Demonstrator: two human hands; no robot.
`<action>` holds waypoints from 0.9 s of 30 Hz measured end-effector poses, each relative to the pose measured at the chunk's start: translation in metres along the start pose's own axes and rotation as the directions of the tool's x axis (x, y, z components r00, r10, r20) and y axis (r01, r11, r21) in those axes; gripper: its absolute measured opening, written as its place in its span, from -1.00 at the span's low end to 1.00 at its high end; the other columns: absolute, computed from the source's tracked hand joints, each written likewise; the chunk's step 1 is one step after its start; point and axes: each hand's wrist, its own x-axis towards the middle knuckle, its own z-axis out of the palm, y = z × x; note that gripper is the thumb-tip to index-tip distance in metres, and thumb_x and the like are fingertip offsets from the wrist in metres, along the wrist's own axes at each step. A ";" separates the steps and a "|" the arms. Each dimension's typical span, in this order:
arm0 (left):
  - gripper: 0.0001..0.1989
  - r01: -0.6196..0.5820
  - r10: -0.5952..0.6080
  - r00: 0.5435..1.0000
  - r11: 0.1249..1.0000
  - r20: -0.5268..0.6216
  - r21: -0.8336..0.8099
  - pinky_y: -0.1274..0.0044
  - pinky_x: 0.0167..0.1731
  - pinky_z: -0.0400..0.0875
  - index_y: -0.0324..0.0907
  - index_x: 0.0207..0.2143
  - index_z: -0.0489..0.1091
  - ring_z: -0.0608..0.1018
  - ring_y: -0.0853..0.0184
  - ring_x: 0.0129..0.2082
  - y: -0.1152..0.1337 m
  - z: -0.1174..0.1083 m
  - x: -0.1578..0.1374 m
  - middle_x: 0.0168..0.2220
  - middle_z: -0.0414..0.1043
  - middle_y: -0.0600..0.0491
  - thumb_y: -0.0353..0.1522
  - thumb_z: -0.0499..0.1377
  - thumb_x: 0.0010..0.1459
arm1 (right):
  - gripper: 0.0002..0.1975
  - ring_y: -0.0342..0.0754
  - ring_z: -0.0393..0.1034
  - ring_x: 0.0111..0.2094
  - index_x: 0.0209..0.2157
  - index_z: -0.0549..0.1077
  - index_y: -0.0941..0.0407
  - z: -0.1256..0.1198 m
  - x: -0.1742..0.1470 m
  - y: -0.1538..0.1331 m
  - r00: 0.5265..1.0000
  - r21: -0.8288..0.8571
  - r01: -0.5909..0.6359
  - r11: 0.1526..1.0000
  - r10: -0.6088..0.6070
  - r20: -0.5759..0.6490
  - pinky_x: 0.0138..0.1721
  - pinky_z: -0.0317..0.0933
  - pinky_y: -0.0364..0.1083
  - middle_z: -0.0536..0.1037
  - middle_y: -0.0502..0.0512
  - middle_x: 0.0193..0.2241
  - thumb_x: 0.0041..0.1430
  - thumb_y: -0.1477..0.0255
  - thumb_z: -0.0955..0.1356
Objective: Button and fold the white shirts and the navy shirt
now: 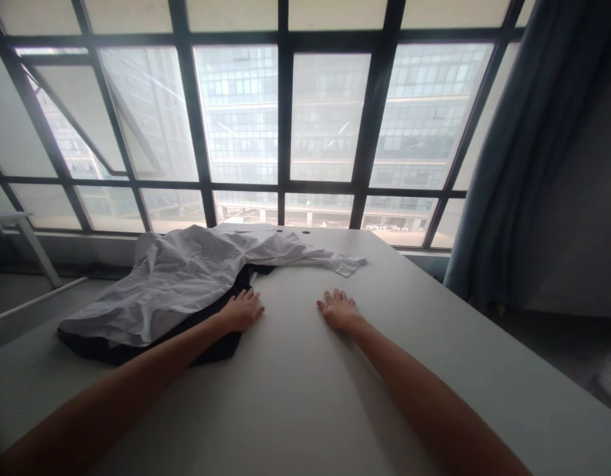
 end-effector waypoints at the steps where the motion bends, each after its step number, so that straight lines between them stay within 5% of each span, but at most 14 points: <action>1: -0.49 -0.006 0.006 0.999 1.000 0.039 0.012 -0.05 0.16 0.06 -0.21 0.25 0.19 0.11 -0.12 0.32 0.016 0.004 -0.003 0.31 0.09 -0.29 -0.16 -0.05 0.36 | -0.32 0.26 -0.26 0.38 0.39 -0.05 0.21 0.002 -0.009 -0.004 1.000 -0.003 0.014 1.000 -0.014 -0.006 0.28 -0.24 0.25 -0.13 0.38 0.38 0.40 0.11 -0.02; 5: -0.43 -0.151 0.150 0.988 0.989 0.036 0.001 0.06 0.26 -0.03 -0.23 0.29 0.14 0.05 -0.02 0.36 0.058 0.012 -0.017 0.35 0.01 -0.24 -0.12 -0.11 0.36 | -0.38 0.27 -0.12 0.35 0.33 0.12 0.26 0.009 -0.040 -0.017 0.985 -0.004 0.114 0.994 -0.113 -0.128 0.27 -0.15 0.23 0.04 0.43 0.33 0.40 0.19 0.05; 10: -0.47 -0.194 0.195 0.981 0.979 -0.004 -0.064 0.22 0.30 -0.01 -0.23 0.26 0.19 0.08 0.09 0.36 0.055 0.009 -0.026 0.34 0.07 -0.15 -0.17 -0.05 0.35 | -0.53 0.11 0.18 0.23 0.16 0.38 0.26 0.006 -0.058 -0.023 0.897 0.055 0.367 0.929 -0.337 -0.286 0.24 0.01 0.01 0.32 0.35 0.21 0.34 0.33 0.18; 27: -0.47 -0.192 0.195 0.981 0.976 0.015 -0.101 0.24 0.32 -0.04 -0.24 0.26 0.20 0.07 0.10 0.36 0.052 0.003 -0.029 0.35 0.06 -0.12 -0.17 -0.03 0.34 | -0.56 0.16 0.24 0.18 0.11 0.43 0.24 0.001 -0.056 -0.022 0.882 0.077 0.401 0.913 -0.361 -0.303 0.20 0.10 0.07 0.37 0.35 0.17 0.31 0.34 0.21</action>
